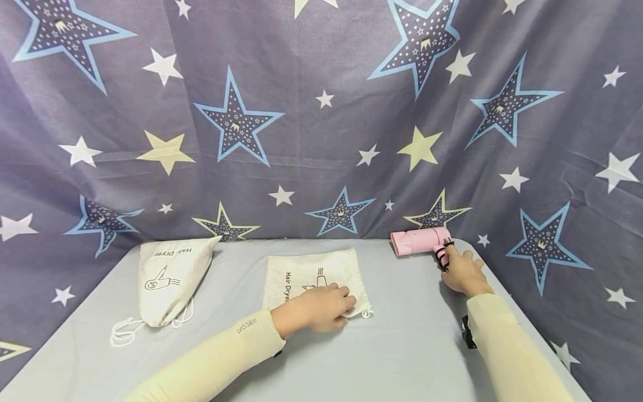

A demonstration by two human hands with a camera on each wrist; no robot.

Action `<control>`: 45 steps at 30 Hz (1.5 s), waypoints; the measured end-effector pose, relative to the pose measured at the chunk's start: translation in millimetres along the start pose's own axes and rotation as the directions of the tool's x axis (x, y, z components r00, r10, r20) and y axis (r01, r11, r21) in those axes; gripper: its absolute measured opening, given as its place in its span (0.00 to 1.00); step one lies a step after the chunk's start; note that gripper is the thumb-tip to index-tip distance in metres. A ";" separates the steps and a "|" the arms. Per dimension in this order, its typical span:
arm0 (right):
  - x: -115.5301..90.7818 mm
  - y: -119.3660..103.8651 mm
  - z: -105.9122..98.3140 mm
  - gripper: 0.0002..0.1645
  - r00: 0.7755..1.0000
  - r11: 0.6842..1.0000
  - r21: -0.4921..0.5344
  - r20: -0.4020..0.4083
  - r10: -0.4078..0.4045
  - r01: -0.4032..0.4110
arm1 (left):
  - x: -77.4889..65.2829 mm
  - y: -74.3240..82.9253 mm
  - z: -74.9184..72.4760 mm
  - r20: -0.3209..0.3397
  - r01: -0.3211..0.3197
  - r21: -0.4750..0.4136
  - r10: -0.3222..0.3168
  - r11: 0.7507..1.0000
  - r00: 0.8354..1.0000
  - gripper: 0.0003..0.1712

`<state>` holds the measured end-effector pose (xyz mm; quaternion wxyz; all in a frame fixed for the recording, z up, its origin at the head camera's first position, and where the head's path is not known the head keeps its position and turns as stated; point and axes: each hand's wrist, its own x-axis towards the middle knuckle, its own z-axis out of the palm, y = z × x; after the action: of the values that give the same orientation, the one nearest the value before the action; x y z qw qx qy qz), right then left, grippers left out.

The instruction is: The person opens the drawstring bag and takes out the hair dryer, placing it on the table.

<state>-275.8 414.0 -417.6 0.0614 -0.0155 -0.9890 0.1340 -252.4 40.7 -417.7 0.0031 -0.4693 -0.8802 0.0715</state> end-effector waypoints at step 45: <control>-0.2 -102.0 11.0 0.30 0.997 0.998 -0.051 -0.059 -0.044 0.041 | -3.4 7.4 -3.7 -0.044 -0.023 -0.039 0.022 0.999 0.999 0.17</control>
<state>-278.5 312.9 -400.9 0.0935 0.0002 -0.9898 0.1076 -244.1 42.4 -414.8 0.0120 -0.4805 -0.8758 0.0442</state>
